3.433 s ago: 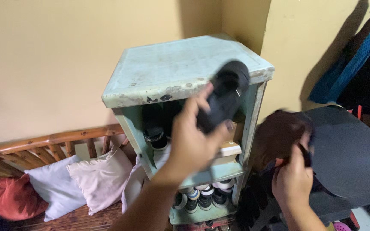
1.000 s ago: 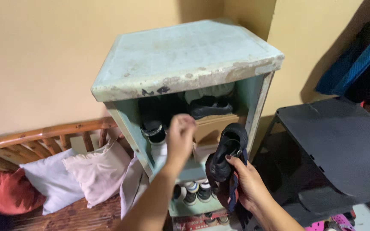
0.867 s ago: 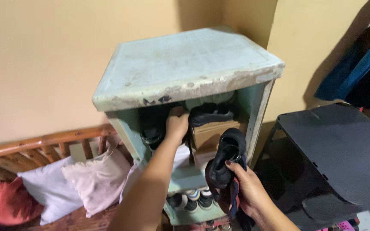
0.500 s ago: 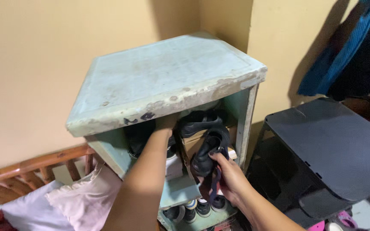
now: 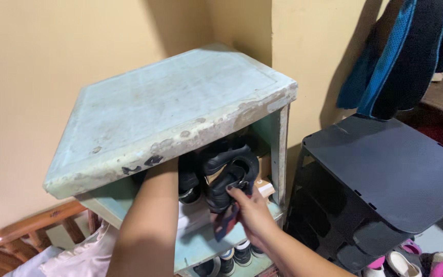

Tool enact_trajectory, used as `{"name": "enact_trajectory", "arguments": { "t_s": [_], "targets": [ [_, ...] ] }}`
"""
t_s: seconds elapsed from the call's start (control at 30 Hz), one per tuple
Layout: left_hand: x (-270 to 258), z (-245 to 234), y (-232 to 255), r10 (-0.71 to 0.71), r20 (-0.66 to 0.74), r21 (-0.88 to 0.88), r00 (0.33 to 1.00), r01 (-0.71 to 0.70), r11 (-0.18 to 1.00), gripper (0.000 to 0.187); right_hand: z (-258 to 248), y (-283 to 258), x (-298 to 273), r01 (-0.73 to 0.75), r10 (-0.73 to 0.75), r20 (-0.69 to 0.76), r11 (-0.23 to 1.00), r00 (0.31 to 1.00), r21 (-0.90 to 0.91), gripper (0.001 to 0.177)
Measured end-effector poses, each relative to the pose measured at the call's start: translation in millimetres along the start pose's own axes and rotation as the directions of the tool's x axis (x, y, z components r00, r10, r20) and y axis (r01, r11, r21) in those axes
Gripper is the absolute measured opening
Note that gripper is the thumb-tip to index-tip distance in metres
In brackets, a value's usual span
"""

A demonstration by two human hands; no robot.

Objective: The person wipes various shoes and sandals with a cloth, then places them on a shoe rack. The person also wipes the surfaces of the shoe rack and a plastic storage unit.

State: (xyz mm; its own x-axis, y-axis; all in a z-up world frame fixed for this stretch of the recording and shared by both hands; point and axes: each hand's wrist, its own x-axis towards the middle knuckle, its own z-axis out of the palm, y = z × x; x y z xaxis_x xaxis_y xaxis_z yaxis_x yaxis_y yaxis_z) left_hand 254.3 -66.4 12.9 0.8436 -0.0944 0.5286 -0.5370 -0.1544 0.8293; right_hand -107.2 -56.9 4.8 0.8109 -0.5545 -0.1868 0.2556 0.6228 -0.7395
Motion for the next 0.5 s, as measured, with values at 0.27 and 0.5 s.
{"name": "enact_trajectory", "arguments": {
  "t_s": [0.27,0.5],
  "targets": [
    [37,32,43,0.039,-0.144,-0.016,0.989,-0.041,0.999,0.057,26,1,15,0.135,-0.124,0.079,0.977,0.989,-0.165,0.024],
    [18,30,18,-0.044,-0.216,0.039,0.975,0.053,0.998,0.056,26,1,2,0.047,-0.049,-0.022,0.994,0.999,-0.094,0.023]
  ]
}}
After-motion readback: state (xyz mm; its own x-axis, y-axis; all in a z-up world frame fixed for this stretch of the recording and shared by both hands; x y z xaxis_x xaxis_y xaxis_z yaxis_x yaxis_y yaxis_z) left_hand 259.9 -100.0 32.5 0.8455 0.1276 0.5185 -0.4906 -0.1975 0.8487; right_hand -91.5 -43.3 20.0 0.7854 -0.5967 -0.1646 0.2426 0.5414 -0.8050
